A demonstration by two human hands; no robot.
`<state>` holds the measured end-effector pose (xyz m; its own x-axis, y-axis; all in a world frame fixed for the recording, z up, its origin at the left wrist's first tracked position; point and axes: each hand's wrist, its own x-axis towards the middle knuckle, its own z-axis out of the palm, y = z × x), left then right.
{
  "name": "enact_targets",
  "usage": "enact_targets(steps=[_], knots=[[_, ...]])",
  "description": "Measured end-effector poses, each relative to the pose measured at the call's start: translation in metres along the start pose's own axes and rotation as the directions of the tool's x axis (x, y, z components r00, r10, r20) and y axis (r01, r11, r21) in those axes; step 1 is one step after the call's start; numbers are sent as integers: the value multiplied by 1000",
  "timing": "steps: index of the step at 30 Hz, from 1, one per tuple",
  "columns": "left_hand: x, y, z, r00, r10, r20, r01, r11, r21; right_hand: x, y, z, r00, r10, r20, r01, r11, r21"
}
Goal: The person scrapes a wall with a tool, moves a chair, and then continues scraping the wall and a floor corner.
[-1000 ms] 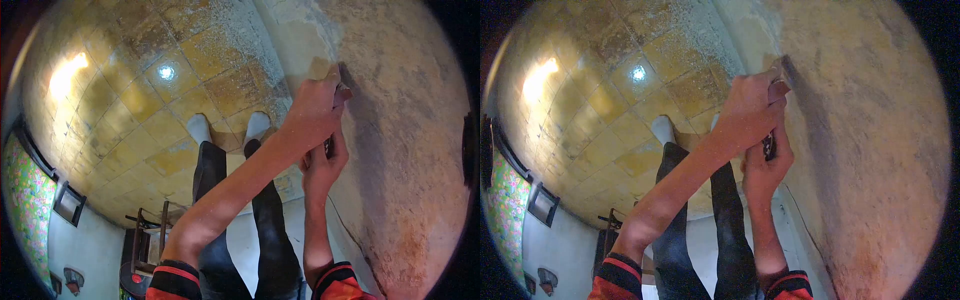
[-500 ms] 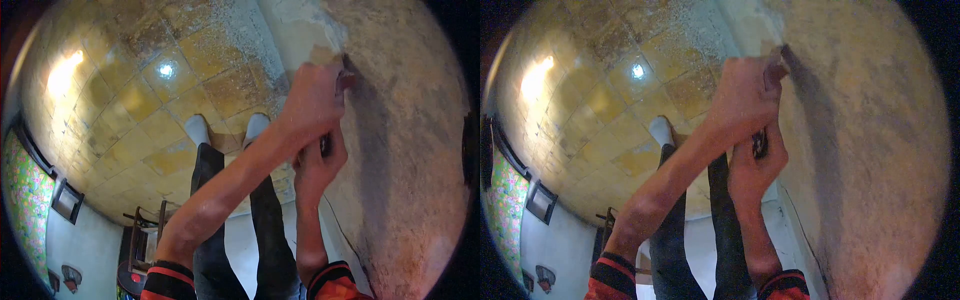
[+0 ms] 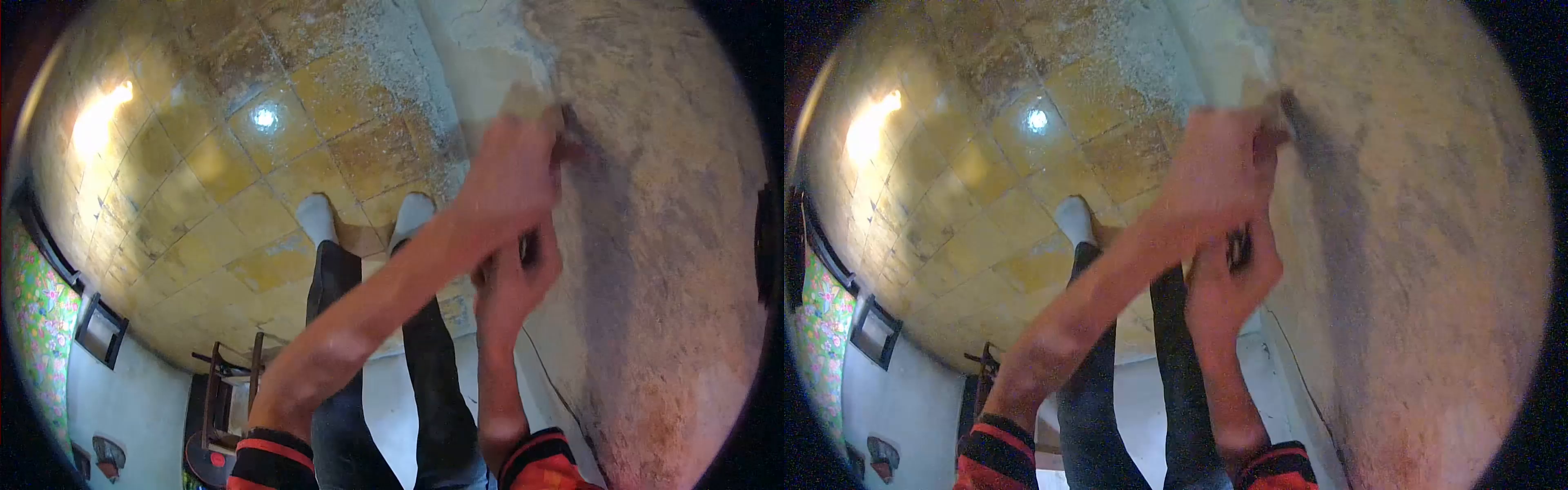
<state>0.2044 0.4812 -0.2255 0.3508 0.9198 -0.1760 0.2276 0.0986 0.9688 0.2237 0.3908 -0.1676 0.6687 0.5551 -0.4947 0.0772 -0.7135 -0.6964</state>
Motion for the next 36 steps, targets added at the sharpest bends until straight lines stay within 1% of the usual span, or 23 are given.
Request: enact_targets(steps=[1,2,3,5,8,9,11,12,14,17,18,20,23,26,28,29,30,31,32,33,34,35,36], knots=[[-6,7,3,1000,-15,-6,15,1000,-16,-6,-10,-8,997,79,13,-79,997,6],[-11,11,4,999,-41,-13,41,999,-31,-6,-11,-8,993,115,31,-116,993,12],[-7,6,1,997,-67,32,67,998,3,-7,-13,-8,987,152,48,-153,988,16],[19,-4,-14,990,-102,101,96,993,66,5,-7,7,994,93,49,-95,995,29],[-4,10,-3,999,5,-49,-5,1000,-8,-2,-2,1,1000,-16,-18,16,1000,2],[-1,8,0,1000,2,-9,-2,999,37,0,0,-4,999,-42,-28,42,999,-22],[1,-5,0,997,-29,74,19,991,130,8,9,-5,999,-38,13,38,997,-65],[1,-8,-3,996,-1,84,-7,995,99,9,12,-1,999,-41,25,43,997,-69],[17,-17,-15,991,107,82,-113,991,66,15,18,27,991,-133,-2,133,990,40],[-2,-2,5,995,49,-87,-56,996,-75,3,6,6,999,-32,-20,32,999,7],[3,-8,6,999,21,-32,-21,1000,3,4,3,2,1000,-9,-17,10,1000,15],[20,-18,-7,996,-64,57,54,983,173,19,1,17,997,17,76,-24,996,90],[5,-10,-2,997,66,-49,-63,996,63,8,7,16,996,-66,-52,69,996,60],[6,-11,7,994,81,-78,-78,996,46,9,0,-2,996,81,36,-81,997,-6],[14,-21,-5,999,7,35,-10,997,82,19,13,17,998,-34,59,32,999,38],[26,-24,-14,997,-3,78,-6,993,116,19,14,22,997,-67,47,65,997,52],[18,-23,-11,999,54,9,-54,992,118,20,14,27,994,-101,35,98,993,65],[6,-17,-1,993,104,-59,-96,988,120,6,11,16,997,-78,2,77,996,40],[6,-14,6,975,179,-131,-163,979,123,12,10,11,997,-76,8,75,997,32],[12,-18,10,980,171,-105,-154,977,150,18,9,6,997,-74,13,73,997,24],[21,-25,5,985,155,-75,-139,972,188,32,11,9,995,-62,79,59,998,32],[24,-29,0,991,126,-50,-112,970,216,33,11,11,994,-40,104,36,998,44],[24,-31,-2,994,111,-24,-104,973,205,34,12,12,991,-19,129,12,998,54]])
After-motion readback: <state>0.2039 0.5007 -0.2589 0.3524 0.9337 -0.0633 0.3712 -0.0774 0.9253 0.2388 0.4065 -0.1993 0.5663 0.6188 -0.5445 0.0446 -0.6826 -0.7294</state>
